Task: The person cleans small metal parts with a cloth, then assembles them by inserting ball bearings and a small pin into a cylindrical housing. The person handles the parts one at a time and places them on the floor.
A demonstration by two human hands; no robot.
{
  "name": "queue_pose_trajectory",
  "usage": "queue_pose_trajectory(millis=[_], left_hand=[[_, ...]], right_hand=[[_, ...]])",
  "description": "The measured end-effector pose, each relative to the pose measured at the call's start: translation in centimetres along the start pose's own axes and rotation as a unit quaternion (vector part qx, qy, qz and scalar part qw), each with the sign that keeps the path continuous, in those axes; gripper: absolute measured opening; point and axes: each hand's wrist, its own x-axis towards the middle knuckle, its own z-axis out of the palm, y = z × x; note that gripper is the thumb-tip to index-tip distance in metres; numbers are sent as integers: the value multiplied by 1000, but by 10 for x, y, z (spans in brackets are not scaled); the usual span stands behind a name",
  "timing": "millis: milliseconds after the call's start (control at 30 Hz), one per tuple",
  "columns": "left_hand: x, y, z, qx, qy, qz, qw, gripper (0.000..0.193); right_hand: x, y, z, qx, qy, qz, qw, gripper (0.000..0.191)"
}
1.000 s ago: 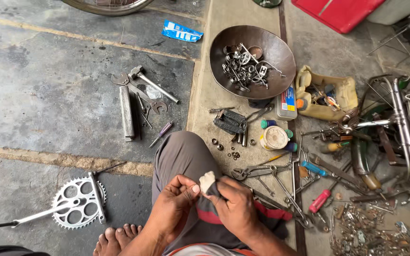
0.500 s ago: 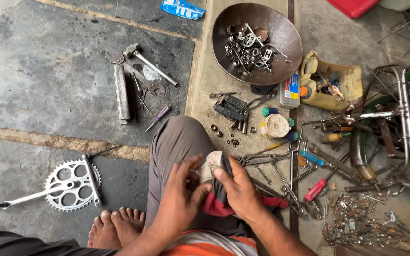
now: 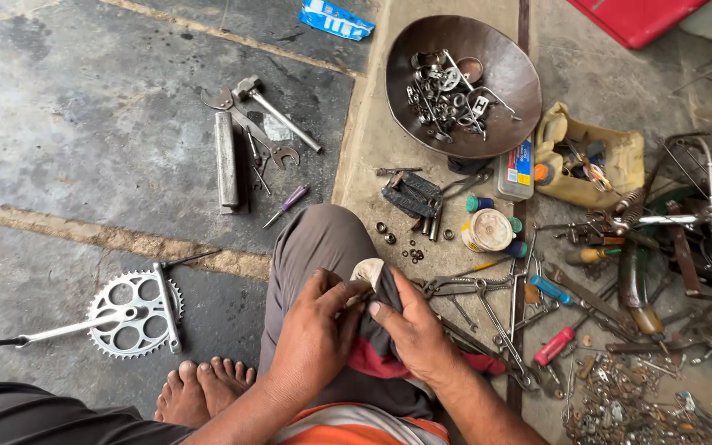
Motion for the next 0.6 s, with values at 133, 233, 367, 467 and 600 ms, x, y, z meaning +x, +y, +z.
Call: queue_pose_trajectory(millis=[133,233,367,467,600], left_hand=[[6,-4,-4,-4,-61,2,998,38],[7,-7,-9,-33,-87,-4,996,34],[9,-15,-9,-92,-114,26,989,28],[13,-25,-7,-215,-136,-43,966,22],[20,-44,-19,-486,-233,-196,819,28]], right_hand=[[5,-8,-5,19,-18,48,998,55],[6,-11,-12,-26,-62,21,998,50],[7,-12,-16,-89,-98,-14,991,46],[9,-23,-21,-46,-64,29,996,43],[-2,-55,-34,-118,57,-63,989,39]])
